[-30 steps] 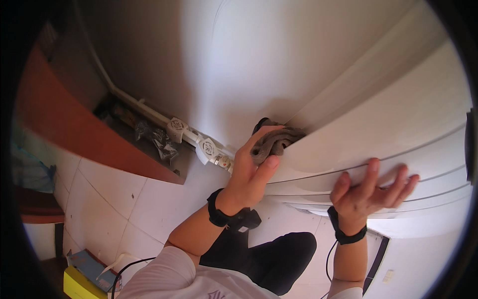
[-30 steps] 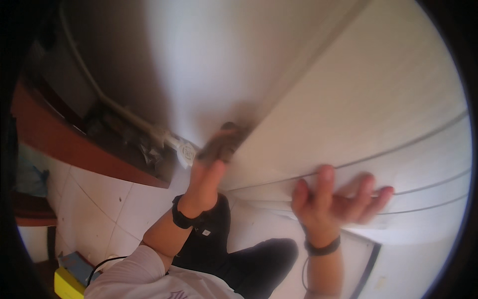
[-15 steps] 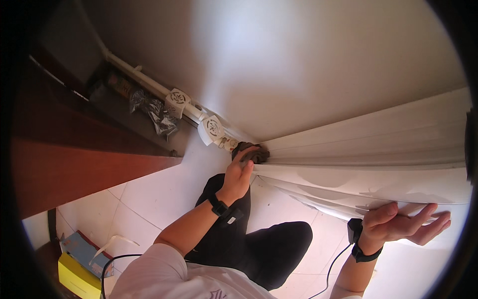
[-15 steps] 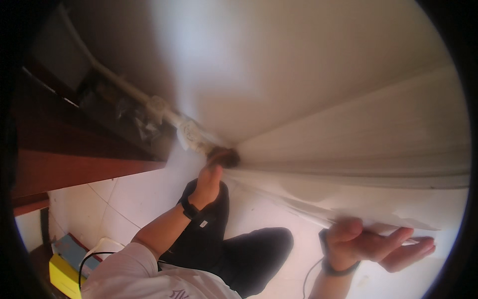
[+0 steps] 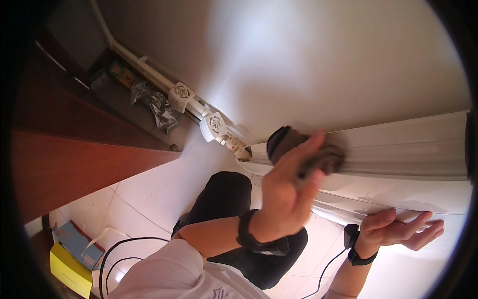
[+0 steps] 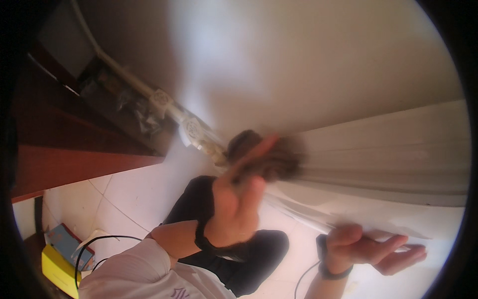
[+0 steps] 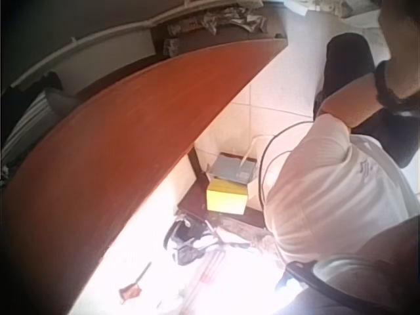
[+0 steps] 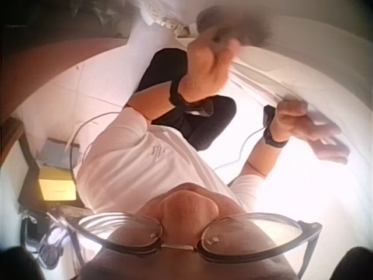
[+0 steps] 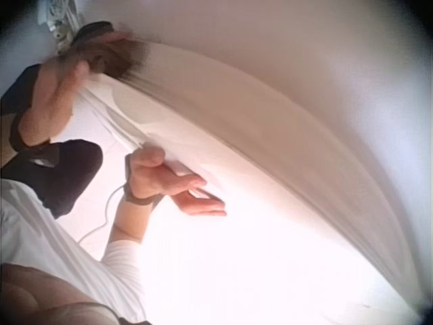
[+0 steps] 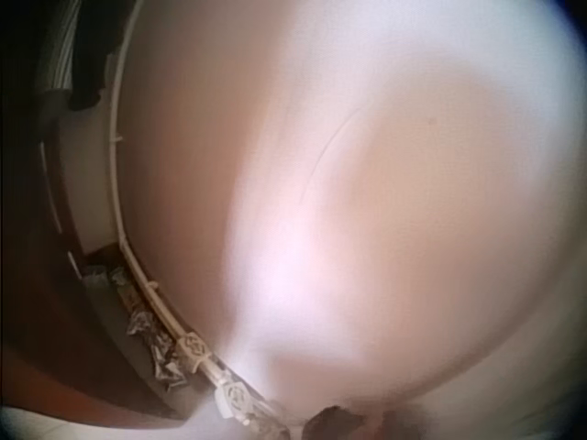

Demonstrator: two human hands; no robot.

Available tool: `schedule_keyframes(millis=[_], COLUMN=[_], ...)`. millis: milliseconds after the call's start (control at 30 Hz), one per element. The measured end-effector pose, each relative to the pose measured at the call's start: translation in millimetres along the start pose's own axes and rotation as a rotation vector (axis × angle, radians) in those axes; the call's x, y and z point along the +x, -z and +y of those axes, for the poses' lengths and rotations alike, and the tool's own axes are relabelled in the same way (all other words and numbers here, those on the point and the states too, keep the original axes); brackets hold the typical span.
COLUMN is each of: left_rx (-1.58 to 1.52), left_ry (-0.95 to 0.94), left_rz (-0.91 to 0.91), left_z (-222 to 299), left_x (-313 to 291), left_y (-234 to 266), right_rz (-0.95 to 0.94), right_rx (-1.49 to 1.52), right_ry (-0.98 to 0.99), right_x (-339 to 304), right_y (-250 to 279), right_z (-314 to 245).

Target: The person wipes down a white vertical radiator with a dark cloth, cleaning the front panels and then wiping the side edges and the bottom valve components.

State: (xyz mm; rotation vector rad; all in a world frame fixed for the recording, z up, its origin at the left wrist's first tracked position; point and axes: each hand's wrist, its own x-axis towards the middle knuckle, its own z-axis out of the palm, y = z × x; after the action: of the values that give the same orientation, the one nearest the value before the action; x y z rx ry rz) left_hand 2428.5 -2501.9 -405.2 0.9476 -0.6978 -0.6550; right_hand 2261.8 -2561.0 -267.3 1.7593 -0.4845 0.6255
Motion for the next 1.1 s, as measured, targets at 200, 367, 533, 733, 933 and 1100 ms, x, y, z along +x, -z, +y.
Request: schedule_keyframes(millis=[200, 367, 533, 733, 933, 1100], left_rx=[0.131, 0.021, 0.038, 0.123, 0.155, 0.195], left_ry=[-0.246, 0.047, 0.312, 0.429, 0.443, 0.482], left_rz=[-0.202, -0.24, -0.361, -0.368, -0.325, -0.374], left_z=[-14.5, -82.3, -150.4, -160.0, -137.1, -95.0], left_x=[13.7, 1.7, -27.3, -29.0, -21.9, -6.0], left_y=[11.6, 40.8, 85.1, 101.4, 83.5, 63.7], right_rz=[0.001, 0.004, 0.023, 0.039, 0.018, -0.052], right_rx=[0.027, 0.041, 0.068, 0.074, 0.002, -0.002], right_ry=[-0.021, -0.024, -0.025, -0.032, -0.009, -0.037], right_x=[-6.5, -9.0, -11.9, -10.8, -8.3, -23.3], right_y=[-1.4, -2.2, -2.1, -4.3, -4.3, -10.0], right_z=[4.0, 4.7, 9.0, 5.7, 6.5, -16.6])
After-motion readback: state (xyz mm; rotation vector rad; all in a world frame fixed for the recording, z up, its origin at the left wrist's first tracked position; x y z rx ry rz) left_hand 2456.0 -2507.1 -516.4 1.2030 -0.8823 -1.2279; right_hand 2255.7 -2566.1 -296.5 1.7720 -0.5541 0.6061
